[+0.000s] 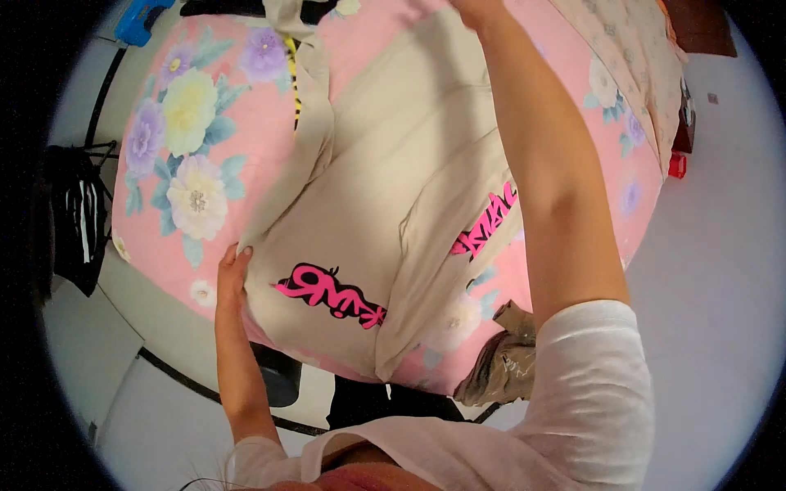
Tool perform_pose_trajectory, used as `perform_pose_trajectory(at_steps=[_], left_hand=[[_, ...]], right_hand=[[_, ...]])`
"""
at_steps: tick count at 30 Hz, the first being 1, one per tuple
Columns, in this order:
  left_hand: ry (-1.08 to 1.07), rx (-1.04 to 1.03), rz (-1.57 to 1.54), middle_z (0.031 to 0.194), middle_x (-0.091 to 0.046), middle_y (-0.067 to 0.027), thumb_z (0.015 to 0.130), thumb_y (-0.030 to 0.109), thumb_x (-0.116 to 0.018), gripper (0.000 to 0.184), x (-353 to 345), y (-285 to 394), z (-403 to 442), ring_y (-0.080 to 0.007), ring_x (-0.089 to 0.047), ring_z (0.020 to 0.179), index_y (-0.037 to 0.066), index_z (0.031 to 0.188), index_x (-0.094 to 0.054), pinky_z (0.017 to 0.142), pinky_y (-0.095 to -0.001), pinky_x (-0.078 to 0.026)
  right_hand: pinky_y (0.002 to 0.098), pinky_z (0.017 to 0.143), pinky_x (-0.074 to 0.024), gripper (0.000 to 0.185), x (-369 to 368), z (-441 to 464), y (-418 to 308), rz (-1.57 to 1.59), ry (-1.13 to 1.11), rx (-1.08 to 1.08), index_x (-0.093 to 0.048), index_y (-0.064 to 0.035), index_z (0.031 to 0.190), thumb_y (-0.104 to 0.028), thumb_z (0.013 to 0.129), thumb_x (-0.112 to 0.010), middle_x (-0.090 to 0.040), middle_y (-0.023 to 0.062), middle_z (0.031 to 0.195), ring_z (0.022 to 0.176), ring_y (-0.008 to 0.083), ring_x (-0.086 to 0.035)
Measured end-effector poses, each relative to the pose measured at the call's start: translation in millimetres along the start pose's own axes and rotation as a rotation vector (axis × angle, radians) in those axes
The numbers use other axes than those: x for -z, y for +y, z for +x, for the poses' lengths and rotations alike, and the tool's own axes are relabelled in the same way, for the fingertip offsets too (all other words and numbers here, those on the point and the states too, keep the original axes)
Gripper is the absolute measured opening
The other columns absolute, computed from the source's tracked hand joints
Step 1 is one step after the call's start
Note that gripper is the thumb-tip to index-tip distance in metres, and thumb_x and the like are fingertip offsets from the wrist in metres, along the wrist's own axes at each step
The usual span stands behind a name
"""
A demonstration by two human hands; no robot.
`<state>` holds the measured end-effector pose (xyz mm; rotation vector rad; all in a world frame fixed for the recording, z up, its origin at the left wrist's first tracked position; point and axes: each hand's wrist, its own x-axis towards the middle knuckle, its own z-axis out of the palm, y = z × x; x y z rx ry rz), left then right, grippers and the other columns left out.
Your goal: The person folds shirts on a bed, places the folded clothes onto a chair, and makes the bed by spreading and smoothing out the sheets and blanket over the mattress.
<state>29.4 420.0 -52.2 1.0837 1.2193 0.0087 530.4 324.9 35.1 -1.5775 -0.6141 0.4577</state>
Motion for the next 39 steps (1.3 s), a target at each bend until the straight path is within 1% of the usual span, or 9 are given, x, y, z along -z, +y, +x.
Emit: perform_pose_trajectory(at_steps=[4, 7, 13, 18, 20, 31, 33, 36, 39], left_hand=[[-0.001, 0.019, -0.013, 0.09, -0.055, -0.0055, 0.076, 0.014, -0.055, 0.027, 5.2, -4.0, 3.2, -0.0125, -0.049, 0.081, 0.001, 0.1, -0.051, 0.072, -0.0247, -0.039], [-0.035, 0.003, 0.058, 0.093, -0.054, -0.0057, 0.077, 0.015, -0.055, 0.028, 7.6, -4.5, 7.4, -0.0126, -0.048, 0.083, 0.001, 0.101, -0.051, 0.074, -0.0247, -0.038], [0.01, 0.053, -0.167, 0.092, -0.055, -0.0052, 0.079, 0.018, -0.054, 0.03, 9.9, -5.2, 5.4, -0.0134, -0.05, 0.083, -0.001, 0.102, -0.05, 0.075, -0.0249, -0.038], [0.013, 0.023, -0.292, 0.096, -0.055, -0.0063, 0.08, 0.02, -0.053, 0.032, 11.1, -3.4, 4.0, -0.0142, -0.051, 0.085, -0.001, 0.104, -0.05, 0.077, -0.0256, -0.039], [0.026, 0.026, -0.285, 0.096, -0.055, -0.0063, 0.08, 0.02, -0.052, 0.031, 12.0, -6.9, 5.9, -0.0142, -0.051, 0.085, -0.001, 0.104, -0.05, 0.077, -0.0255, -0.039], [0.032, -0.061, -0.212, 0.093, -0.056, -0.0066, 0.08, 0.025, -0.053, 0.033, 1.9, 3.5, -21.6, -0.0151, -0.053, 0.083, 0.0, 0.1, -0.051, 0.073, -0.0257, -0.042], [0.325, -0.023, 0.178, 0.079, -0.055, -0.0072, 0.079, 0.018, -0.051, 0.02, -7.5, 6.2, -55.5, -0.0157, -0.051, 0.073, 0.001, 0.091, -0.054, 0.064, -0.0284, -0.041], [0.185, -0.651, 0.719, 0.068, -0.05, -0.0113, 0.072, 0.011, -0.052, 0.011, -22.6, -15.1, -114.8, -0.025, -0.047, 0.06, 0.002, 0.079, -0.055, 0.056, -0.0327, -0.039], [-0.123, -0.964, 0.839, 0.068, -0.048, -0.011, 0.062, 0.007, -0.056, 0.01, -40.9, -52.3, -149.9, -0.0289, -0.045, 0.059, 0.005, 0.071, -0.054, 0.054, -0.0367, -0.037]], right_hand=[[0.0309, 0.091, -0.0329, 0.058, 21.7, -30.8, 44.4, -0.942, -0.229, -0.261, -0.031, -0.0054, 0.123, -0.01, 0.071, -0.055, -0.038, 0.0132, 0.123, 0.113, 0.0231, -0.036], [0.0325, 0.088, -0.0352, 0.056, 19.1, -23.6, 71.1, -1.207, -0.206, 0.142, -0.034, -0.0111, 0.122, -0.006, 0.068, -0.053, -0.042, 0.0137, 0.118, 0.107, 0.0257, -0.042], [0.035, 0.073, -0.0423, 0.03, 14.5, 0.5, 90.4, -1.412, -0.43, 0.106, -0.052, -0.0115, 0.098, -0.004, 0.069, -0.049, -0.053, 0.0089, 0.096, 0.091, 0.0261, -0.051], [0.0294, 0.07, -0.0431, 0.028, 5.1, 48.7, 91.8, -1.468, -0.382, -0.156, -0.052, -0.0077, 0.098, -0.002, 0.072, -0.044, -0.057, 0.009, 0.085, 0.081, 0.0227, -0.056], [0.036, 0.075, -0.0411, 0.019, 8.9, 27.6, 101.0, -1.129, -0.222, 0.162, -0.054, -0.0017, 0.084, -0.007, 0.066, -0.052, -0.057, 0.0157, 0.087, 0.085, 0.0302, -0.053], [0.0368, 0.068, -0.0413, 0.016, 27.6, -11.4, 24.0, -1.069, -0.175, 0.269, -0.05, -0.0006, 0.081, -0.003, 0.066, -0.049, -0.054, 0.02, 0.079, 0.077, 0.0345, -0.051], [0.0361, 0.07, -0.0417, 0.017, 47.5, -35.8, 1.8, -1.094, -0.168, 0.337, -0.051, 0.0, 0.084, -0.004, 0.067, -0.05, -0.055, 0.0188, 0.08, 0.078, 0.0331, -0.052], [0.0261, 0.075, -0.0413, 0.026, 90.7, -96.2, -27.3, -1.019, -0.065, 0.192, -0.049, -0.0041, 0.095, 0.004, 0.072, -0.04, -0.056, 0.0091, 0.095, 0.09, 0.0185, -0.054], [0.0283, 0.081, -0.0386, 0.024, 169.4, -154.7, 6.4, -0.824, 0.026, 0.116, -0.046, -0.0029, 0.092, 0.006, 0.071, -0.042, -0.052, 0.0107, 0.104, 0.098, 0.0223, -0.049]])
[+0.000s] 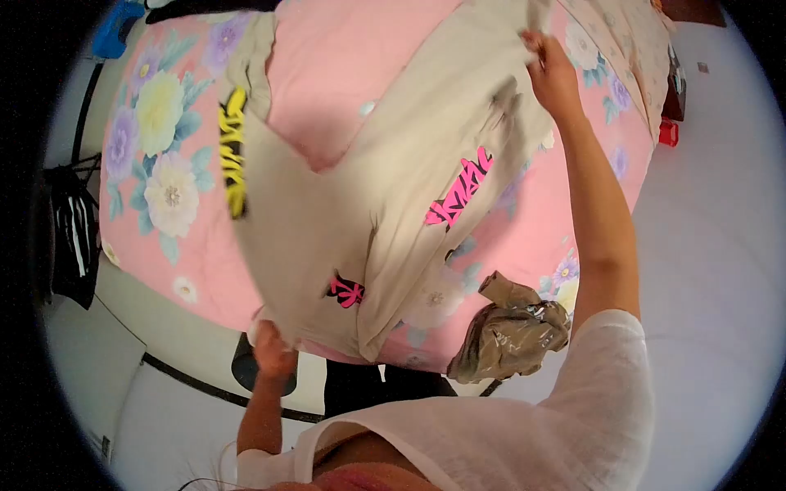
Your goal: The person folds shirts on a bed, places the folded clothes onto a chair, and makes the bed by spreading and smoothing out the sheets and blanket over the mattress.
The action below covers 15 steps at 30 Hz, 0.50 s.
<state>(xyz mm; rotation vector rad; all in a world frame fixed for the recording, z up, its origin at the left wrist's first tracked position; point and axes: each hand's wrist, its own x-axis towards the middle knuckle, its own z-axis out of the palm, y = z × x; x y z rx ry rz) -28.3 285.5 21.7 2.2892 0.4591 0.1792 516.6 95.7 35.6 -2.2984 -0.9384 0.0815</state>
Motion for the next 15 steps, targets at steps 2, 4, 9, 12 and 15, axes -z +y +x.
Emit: perform_pose_trajectory(at_steps=[2, 4, 9, 12, 15], left_hand=[[-0.204, -0.151, -0.077, 0.069, -0.047, -0.0088, 0.057, 0.009, -0.059, 0.015, -24.0, 8.1, 1.5, -0.0269, -0.048, 0.067, 0.008, 0.071, -0.053, 0.058, -0.0375, -0.035], [-0.324, -0.115, 0.003, 0.072, -0.047, -0.0088, 0.058, 0.01, -0.059, 0.018, -53.3, 8.4, 1.2, -0.0262, -0.048, 0.069, 0.008, 0.075, -0.053, 0.06, -0.0374, -0.035], [-0.485, -0.018, 0.101, 0.081, -0.049, -0.0091, 0.062, 0.014, -0.058, 0.028, -76.2, 7.9, 7.5, -0.0264, -0.048, 0.077, 0.005, 0.087, -0.05, 0.065, -0.0375, -0.035], [-0.424, 0.091, -0.007, 0.082, -0.05, -0.0106, 0.064, 0.015, -0.058, 0.032, -75.9, 3.9, 6.6, -0.0277, -0.048, 0.077, 0.004, 0.093, -0.048, 0.067, -0.0383, -0.035], [-0.508, 0.199, -0.135, 0.081, -0.051, -0.0113, 0.065, 0.014, -0.058, 0.033, -79.6, -1.5, 10.0, -0.0277, -0.049, 0.077, 0.004, 0.095, -0.049, 0.068, -0.0382, -0.035]], right_hand=[[0.032, 0.082, -0.0383, 0.018, 1.6, -37.9, 37.9, -0.1, -0.047, -0.124, -0.047, -0.0027, 0.088, 0.003, 0.071, -0.046, -0.053, 0.0123, 0.102, 0.098, 0.027, -0.049], [0.0338, 0.082, -0.0383, 0.02, -2.2, -63.0, 61.2, -0.356, -0.218, -0.355, -0.049, -0.0033, 0.09, -0.004, 0.069, -0.049, -0.05, 0.0137, 0.106, 0.097, 0.0298, -0.048], [0.0378, 0.087, -0.0333, 0.036, -34.1, -56.0, 61.8, -0.474, 0.027, -0.109, -0.05, -0.0027, 0.101, -0.012, 0.067, -0.054, -0.048, 0.0185, 0.105, 0.104, 0.0315, -0.041], [0.0393, 0.09, -0.0298, 0.039, -77.1, -27.4, -19.7, -0.295, 0.059, 0.131, -0.049, -0.0015, 0.103, -0.017, 0.068, -0.059, -0.048, 0.0195, 0.107, 0.105, 0.0328, -0.04], [0.0362, 0.082, -0.0385, 0.048, -127.9, 3.7, -98.7, 0.126, -0.166, 0.019, -0.048, 0.0017, 0.104, -0.027, 0.068, -0.06, -0.05, 0.0206, 0.102, 0.094, 0.0337, -0.048]])
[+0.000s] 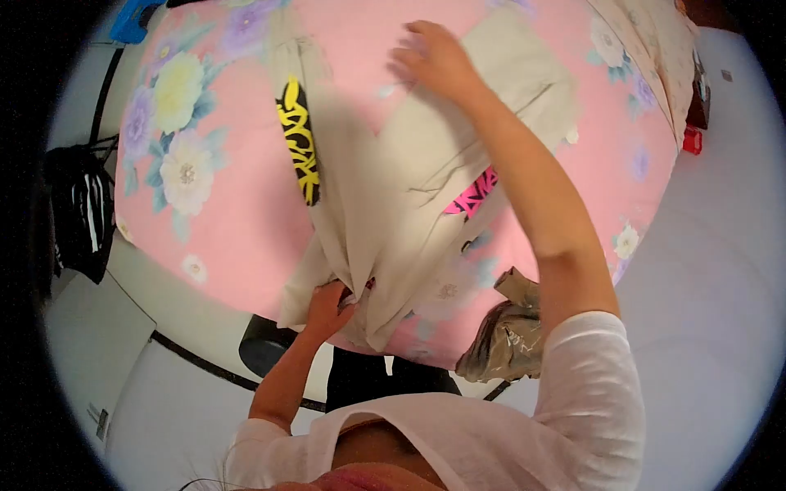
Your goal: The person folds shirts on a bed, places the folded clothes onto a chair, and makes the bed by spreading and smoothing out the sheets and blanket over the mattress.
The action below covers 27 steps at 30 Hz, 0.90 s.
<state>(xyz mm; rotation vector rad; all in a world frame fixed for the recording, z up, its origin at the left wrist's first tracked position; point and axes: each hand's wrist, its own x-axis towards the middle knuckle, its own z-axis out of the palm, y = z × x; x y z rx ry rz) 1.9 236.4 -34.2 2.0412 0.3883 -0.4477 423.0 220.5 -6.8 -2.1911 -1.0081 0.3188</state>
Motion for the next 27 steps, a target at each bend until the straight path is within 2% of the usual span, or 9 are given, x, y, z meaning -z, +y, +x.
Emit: perform_pose_trajectory(at_steps=[7, 10, 12, 14, 17, 20, 22, 24, 27], left_hand=[[0.069, -0.163, -0.121, 0.077, -0.052, -0.0096, 0.065, 0.01, -0.056, 0.028, -5.6, -26.5, 1.1, -0.0275, -0.049, 0.074, 0.006, 0.092, -0.05, 0.069, -0.0376, -0.034], [0.113, -0.214, -0.143, 0.076, -0.051, -0.0099, 0.064, 0.01, -0.056, 0.027, -8.3, -30.0, -1.8, -0.0276, -0.049, 0.072, 0.005, 0.09, -0.05, 0.068, -0.0372, -0.035], [0.14, -0.206, -0.148, 0.074, -0.05, -0.01, 0.064, 0.009, -0.056, 0.026, -5.2, -27.6, -8.3, -0.0275, -0.048, 0.071, 0.005, 0.089, -0.05, 0.068, -0.0368, -0.035], [0.027, -0.122, -0.143, 0.085, -0.051, -0.014, 0.068, 0.014, -0.056, 0.035, -1.0, -21.5, -17.8, -0.0323, -0.047, 0.079, 0.004, 0.1, -0.048, 0.073, -0.0392, -0.036], [0.086, -0.217, 0.017, 0.08, -0.05, -0.0126, 0.066, 0.011, -0.055, 0.038, 22.7, 17.3, -32.5, -0.0301, -0.047, 0.074, 0.005, 0.102, -0.049, 0.068, -0.038, -0.037], [0.001, -0.277, 0.08, 0.076, -0.049, -0.0103, 0.065, 0.008, -0.053, 0.041, 35.8, 49.5, -38.2, -0.027, -0.048, 0.07, 0.007, 0.106, -0.049, 0.065, -0.0363, -0.036], [0.018, -0.239, 0.179, 0.074, -0.048, -0.0097, 0.066, 0.007, -0.051, 0.043, 29.1, 57.0, -31.5, -0.0262, -0.048, 0.069, 0.008, 0.108, -0.048, 0.064, -0.0362, -0.036], [0.028, -0.197, 0.267, 0.072, -0.047, -0.009, 0.066, 0.006, -0.05, 0.045, 18.5, 53.7, -25.0, -0.0254, -0.048, 0.068, 0.009, 0.111, -0.047, 0.063, -0.0361, -0.036], [0.085, -0.061, 0.511, 0.071, -0.043, -0.0077, 0.069, 0.005, -0.044, 0.045, 0.8, 29.5, -17.1, -0.0224, -0.046, 0.06, 0.016, 0.113, -0.047, 0.059, -0.0342, -0.034]], right_hand=[[0.0307, 0.078, -0.0414, 0.059, -120.2, 59.5, -57.2, 0.089, -0.194, -0.393, -0.043, 0.0071, 0.108, -0.035, 0.069, -0.06, -0.051, 0.0186, 0.104, 0.091, 0.0273, -0.052], [0.0341, 0.078, -0.0415, 0.064, -112.5, 57.8, -74.0, 0.61, -0.508, -0.552, -0.04, 0.0048, 0.113, -0.032, 0.065, -0.064, -0.05, 0.019, 0.103, 0.092, 0.0275, -0.05], [0.0338, 0.074, -0.0435, 0.023, -47.1, 42.1, -134.9, 0.863, 0.06, -0.762, -0.052, 0.0019, 0.092, -0.01, 0.072, -0.053, -0.057, 0.0132, 0.085, 0.08, 0.026, -0.054], [0.0323, 0.074, -0.0447, 0.027, -19.5, 44.7, -67.7, 1.206, -0.124, -0.43, -0.052, 0.0029, 0.095, -0.015, 0.075, -0.053, -0.058, 0.0107, 0.088, 0.081, 0.0208, -0.055], [0.0308, 0.068, -0.046, 0.024, 65.3, 11.0, -49.2, 1.327, -0.015, -0.494, -0.054, 0.0004, 0.092, -0.018, 0.077, -0.05, -0.058, 0.0092, 0.083, 0.073, 0.0177, -0.056], [0.0354, 0.082, -0.0423, 0.025, 135.4, -18.9, -16.1, 1.435, 0.091, -0.267, -0.048, 0.0002, 0.103, -0.011, 0.081, -0.043, -0.054, 0.0113, 0.101, 0.094, 0.0235, -0.052], [0.0346, 0.083, -0.041, 0.027, 143.0, -25.8, 0.1, 1.396, 0.096, -0.217, -0.048, -0.0005, 0.104, -0.014, 0.081, -0.044, -0.054, 0.0109, 0.102, 0.095, 0.0221, -0.051], [0.0325, 0.075, -0.0417, 0.066, 125.1, -26.1, 34.7, 0.938, 0.353, -0.364, -0.033, 0.0041, 0.118, -0.026, 0.067, -0.064, -0.05, 0.0177, 0.103, 0.09, 0.0257, -0.05], [0.0303, 0.075, -0.0409, 0.065, 78.4, -57.0, 82.2, 0.426, 0.254, -0.807, -0.029, 0.0037, 0.12, -0.023, 0.071, -0.062, -0.049, 0.0162, 0.105, 0.092, 0.0232, -0.049]])
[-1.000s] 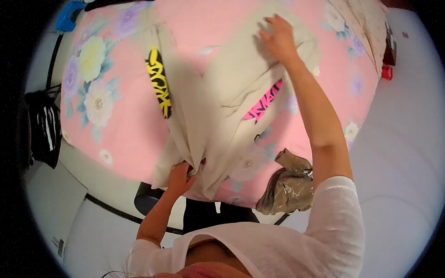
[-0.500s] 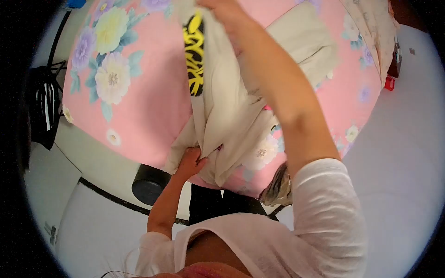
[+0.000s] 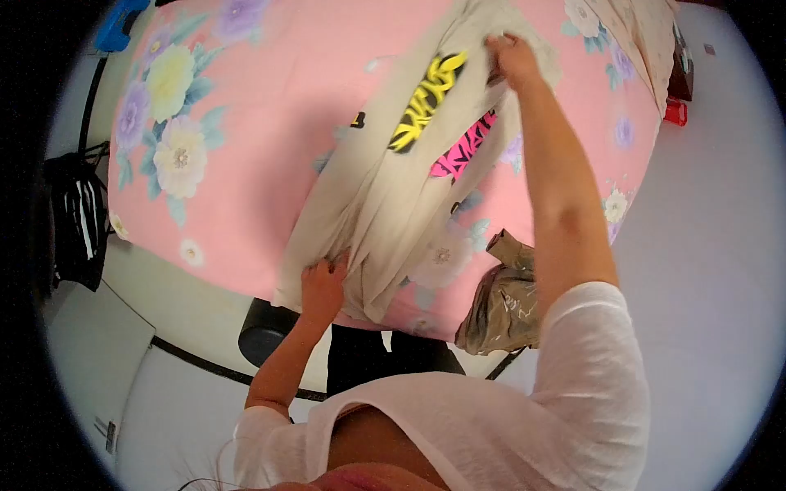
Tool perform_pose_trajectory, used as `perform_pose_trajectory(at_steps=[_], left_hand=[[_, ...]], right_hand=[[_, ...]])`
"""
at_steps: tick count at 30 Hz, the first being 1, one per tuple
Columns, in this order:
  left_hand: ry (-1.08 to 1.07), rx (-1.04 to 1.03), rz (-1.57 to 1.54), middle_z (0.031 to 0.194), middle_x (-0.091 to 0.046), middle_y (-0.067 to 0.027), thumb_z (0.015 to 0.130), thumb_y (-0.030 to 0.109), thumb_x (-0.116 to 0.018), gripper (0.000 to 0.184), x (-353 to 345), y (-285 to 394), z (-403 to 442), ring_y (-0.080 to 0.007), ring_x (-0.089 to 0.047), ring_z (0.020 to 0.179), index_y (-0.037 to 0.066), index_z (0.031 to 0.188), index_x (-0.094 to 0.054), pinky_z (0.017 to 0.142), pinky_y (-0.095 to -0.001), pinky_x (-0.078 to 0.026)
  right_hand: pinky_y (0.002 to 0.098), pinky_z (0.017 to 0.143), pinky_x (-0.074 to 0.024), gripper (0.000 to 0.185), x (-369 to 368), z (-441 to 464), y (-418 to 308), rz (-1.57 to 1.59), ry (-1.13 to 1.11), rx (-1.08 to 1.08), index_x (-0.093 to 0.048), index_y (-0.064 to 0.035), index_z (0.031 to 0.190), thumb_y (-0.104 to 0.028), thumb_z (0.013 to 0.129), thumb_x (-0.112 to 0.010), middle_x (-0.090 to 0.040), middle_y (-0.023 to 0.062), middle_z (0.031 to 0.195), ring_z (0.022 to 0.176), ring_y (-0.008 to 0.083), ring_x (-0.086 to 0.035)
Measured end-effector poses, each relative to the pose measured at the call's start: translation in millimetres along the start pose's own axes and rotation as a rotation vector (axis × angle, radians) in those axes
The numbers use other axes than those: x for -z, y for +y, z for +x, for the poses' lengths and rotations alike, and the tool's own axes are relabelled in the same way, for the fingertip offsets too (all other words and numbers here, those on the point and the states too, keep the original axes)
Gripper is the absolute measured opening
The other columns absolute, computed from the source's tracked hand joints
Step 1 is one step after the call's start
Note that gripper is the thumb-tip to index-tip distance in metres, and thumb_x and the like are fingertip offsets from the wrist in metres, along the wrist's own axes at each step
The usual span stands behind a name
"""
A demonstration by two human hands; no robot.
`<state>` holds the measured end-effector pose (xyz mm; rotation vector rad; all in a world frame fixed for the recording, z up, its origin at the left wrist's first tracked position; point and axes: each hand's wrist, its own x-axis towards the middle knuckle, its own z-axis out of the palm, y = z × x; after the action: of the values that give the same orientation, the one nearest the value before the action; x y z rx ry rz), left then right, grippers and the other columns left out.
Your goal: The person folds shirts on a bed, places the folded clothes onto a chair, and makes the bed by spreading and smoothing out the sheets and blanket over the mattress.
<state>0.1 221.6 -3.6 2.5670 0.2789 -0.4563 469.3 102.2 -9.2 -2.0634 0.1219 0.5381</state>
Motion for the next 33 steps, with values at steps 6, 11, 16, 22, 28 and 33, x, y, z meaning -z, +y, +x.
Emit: perform_pose_trajectory(at_steps=[6, 11, 16, 22, 28, 33], left_hand=[[0.047, -0.037, 0.052, 0.07, -0.042, -0.0067, 0.067, 0.002, -0.046, 0.045, 2.5, -14.8, -22.3, -0.022, -0.046, 0.062, 0.015, 0.109, -0.05, 0.06, -0.0337, -0.033], [0.059, -0.111, -0.123, 0.07, -0.044, -0.0062, 0.06, -0.001, -0.05, 0.042, 9.8, -24.4, -27.0, -0.0219, -0.047, 0.064, 0.011, 0.099, -0.056, 0.058, -0.034, -0.034], [0.103, -0.116, -0.168, 0.069, -0.044, -0.0059, 0.059, -0.002, -0.05, 0.041, -0.9, -34.0, -27.1, -0.0218, -0.047, 0.063, 0.01, 0.098, -0.057, 0.058, -0.0336, -0.034], [0.12, -0.135, -0.161, 0.066, -0.042, -0.0049, 0.061, -0.002, -0.049, 0.044, 5.4, -30.6, -26.9, -0.0208, -0.046, 0.061, 0.014, 0.1, -0.057, 0.057, -0.0322, -0.033], [0.063, -0.141, -0.107, 0.065, -0.041, -0.0045, 0.062, -0.002, -0.05, 0.046, 2.0, -36.4, -30.9, -0.0203, -0.045, 0.06, 0.016, 0.103, -0.056, 0.057, -0.0315, -0.033], [0.1, -0.188, -0.067, 0.065, -0.041, -0.0043, 0.063, -0.002, -0.05, 0.046, 15.0, -34.0, -36.0, -0.0207, -0.044, 0.061, 0.017, 0.105, -0.054, 0.057, -0.032, -0.033]], right_hand=[[0.0272, 0.077, -0.0402, 0.067, -26.7, -51.0, 32.7, 0.073, -0.064, 0.064, -0.023, 0.0045, 0.122, -0.017, 0.071, -0.06, -0.044, 0.0181, 0.11, 0.094, 0.0227, -0.047], [0.0289, 0.071, -0.0425, 0.064, -15.9, -50.4, 19.0, 0.146, -0.172, -0.202, -0.022, 0.0058, 0.122, -0.008, 0.07, -0.057, -0.053, 0.0166, 0.095, 0.085, 0.022, -0.052], [0.0313, 0.069, -0.0433, 0.039, 5.5, -70.3, -21.1, 0.702, -0.379, 0.006, -0.04, 0.0067, 0.107, -0.012, 0.075, -0.051, -0.054, 0.0115, 0.083, 0.075, 0.0202, -0.052], [0.0382, 0.087, -0.0337, 0.034, 25.9, -138.9, 45.9, 1.389, -0.473, 0.084, -0.041, -0.0074, 0.109, -0.026, 0.081, -0.042, -0.047, 0.0082, 0.108, 0.098, 0.0236, -0.045], [0.0401, 0.09, -0.0295, 0.039, 3.0, -145.0, 62.1, 1.34, -0.297, 0.108, -0.029, -0.0105, 0.12, -0.03, 0.086, -0.029, -0.035, 0.0071, 0.123, 0.109, 0.0217, -0.038], [0.0387, 0.095, -0.0263, 0.04, 24.7, -165.0, 36.8, 1.199, -0.255, 0.044, -0.027, -0.0103, 0.123, -0.027, 0.086, -0.03, -0.031, 0.0071, 0.127, 0.115, 0.0219, -0.033]])
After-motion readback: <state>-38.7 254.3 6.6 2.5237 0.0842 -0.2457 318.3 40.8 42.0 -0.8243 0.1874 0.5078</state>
